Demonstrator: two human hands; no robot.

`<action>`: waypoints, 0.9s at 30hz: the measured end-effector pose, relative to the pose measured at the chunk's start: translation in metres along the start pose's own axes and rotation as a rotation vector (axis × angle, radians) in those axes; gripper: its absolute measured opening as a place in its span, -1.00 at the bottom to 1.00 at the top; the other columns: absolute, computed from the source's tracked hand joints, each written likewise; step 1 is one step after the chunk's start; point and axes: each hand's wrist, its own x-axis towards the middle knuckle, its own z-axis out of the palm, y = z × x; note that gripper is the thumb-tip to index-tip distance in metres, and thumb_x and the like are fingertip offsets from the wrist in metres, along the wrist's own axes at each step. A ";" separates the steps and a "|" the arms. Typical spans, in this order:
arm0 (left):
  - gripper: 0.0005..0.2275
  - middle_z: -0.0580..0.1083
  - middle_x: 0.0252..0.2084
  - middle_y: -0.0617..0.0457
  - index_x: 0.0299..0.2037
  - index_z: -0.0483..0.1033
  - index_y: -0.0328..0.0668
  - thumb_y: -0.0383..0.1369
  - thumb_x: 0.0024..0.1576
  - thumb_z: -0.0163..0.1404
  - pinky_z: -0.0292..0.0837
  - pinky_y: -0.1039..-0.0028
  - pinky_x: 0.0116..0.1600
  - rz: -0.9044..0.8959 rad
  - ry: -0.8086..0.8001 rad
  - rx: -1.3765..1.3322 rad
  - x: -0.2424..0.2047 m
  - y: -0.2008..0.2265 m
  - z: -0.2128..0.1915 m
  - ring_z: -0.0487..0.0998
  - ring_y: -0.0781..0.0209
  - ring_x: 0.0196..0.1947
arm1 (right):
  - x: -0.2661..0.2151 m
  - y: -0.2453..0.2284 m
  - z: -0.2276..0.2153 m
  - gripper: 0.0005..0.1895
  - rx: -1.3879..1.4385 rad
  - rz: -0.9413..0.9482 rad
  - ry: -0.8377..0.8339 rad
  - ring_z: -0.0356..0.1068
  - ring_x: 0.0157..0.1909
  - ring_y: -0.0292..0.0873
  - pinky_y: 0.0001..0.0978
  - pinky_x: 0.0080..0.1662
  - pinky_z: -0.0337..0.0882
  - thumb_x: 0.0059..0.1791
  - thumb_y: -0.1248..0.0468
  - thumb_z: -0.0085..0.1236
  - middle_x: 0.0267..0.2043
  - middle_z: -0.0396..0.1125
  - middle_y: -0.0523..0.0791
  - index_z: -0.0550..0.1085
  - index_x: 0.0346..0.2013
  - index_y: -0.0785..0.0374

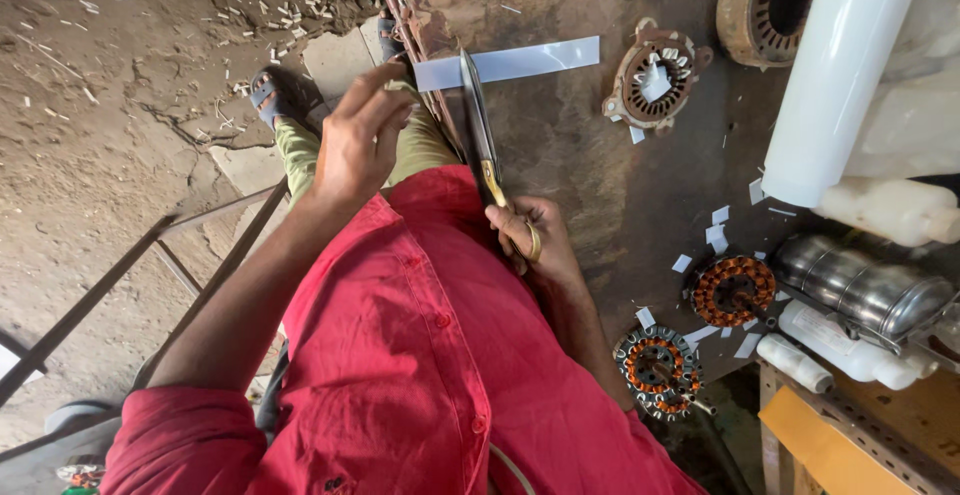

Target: The person holds a long white plastic strip and uses shears to cut it into small rectangular pieces. The cut pieces accumulate on the workbench surface.

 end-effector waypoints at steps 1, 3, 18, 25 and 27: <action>-0.84 0.46 0.20 -0.18 0.01 0.47 -0.37 -0.63 0.25 0.08 0.64 0.42 -0.13 -0.176 0.039 -0.225 -0.002 -0.003 0.004 0.68 0.05 -0.08 | 0.000 0.001 0.000 -0.67 -0.007 -0.003 0.001 0.09 -0.78 -0.39 -0.51 -0.70 0.04 0.04 0.15 0.23 -0.71 0.24 -0.21 0.46 -0.51 0.29; -0.84 0.47 0.14 -0.14 0.01 0.44 -0.48 -0.63 0.25 0.03 0.57 0.53 -0.34 -0.523 0.118 -0.678 0.000 -0.009 0.016 0.71 0.15 -0.22 | 0.002 0.002 -0.001 -0.68 -0.023 -0.010 0.001 0.09 -0.77 -0.40 -0.51 -0.70 0.04 0.04 0.15 0.23 -0.71 0.24 -0.21 0.47 -0.49 0.29; -0.83 0.64 -0.25 -0.09 -0.09 0.59 -0.49 -0.58 0.15 0.22 0.65 0.58 -0.16 -0.655 0.288 -0.899 0.011 -0.022 0.059 0.68 0.31 -0.28 | 0.005 0.004 -0.002 -0.71 -0.027 -0.012 -0.004 0.09 -0.79 -0.40 -0.52 -0.72 0.03 0.05 0.19 0.22 -0.71 0.24 -0.20 0.47 -0.48 0.29; -0.81 0.63 -0.21 -0.14 -0.04 0.58 -0.53 -0.59 0.17 0.19 0.69 0.53 -0.11 -0.611 0.294 -0.947 0.006 -0.024 0.059 0.69 0.28 -0.25 | 0.004 0.003 -0.002 -0.71 -0.048 0.001 0.011 0.10 -0.79 -0.39 -0.51 -0.72 0.05 0.05 0.19 0.22 -0.71 0.25 -0.19 0.47 -0.48 0.29; -0.81 0.63 -0.21 -0.15 -0.03 0.58 -0.54 -0.59 0.18 0.19 0.68 0.53 -0.10 -0.605 0.299 -0.946 0.007 -0.023 0.057 0.69 0.27 -0.25 | 0.003 0.006 -0.004 -0.69 -0.054 -0.011 0.002 0.10 -0.80 -0.38 -0.51 -0.72 0.05 0.06 0.16 0.21 -0.71 0.25 -0.18 0.46 -0.48 0.30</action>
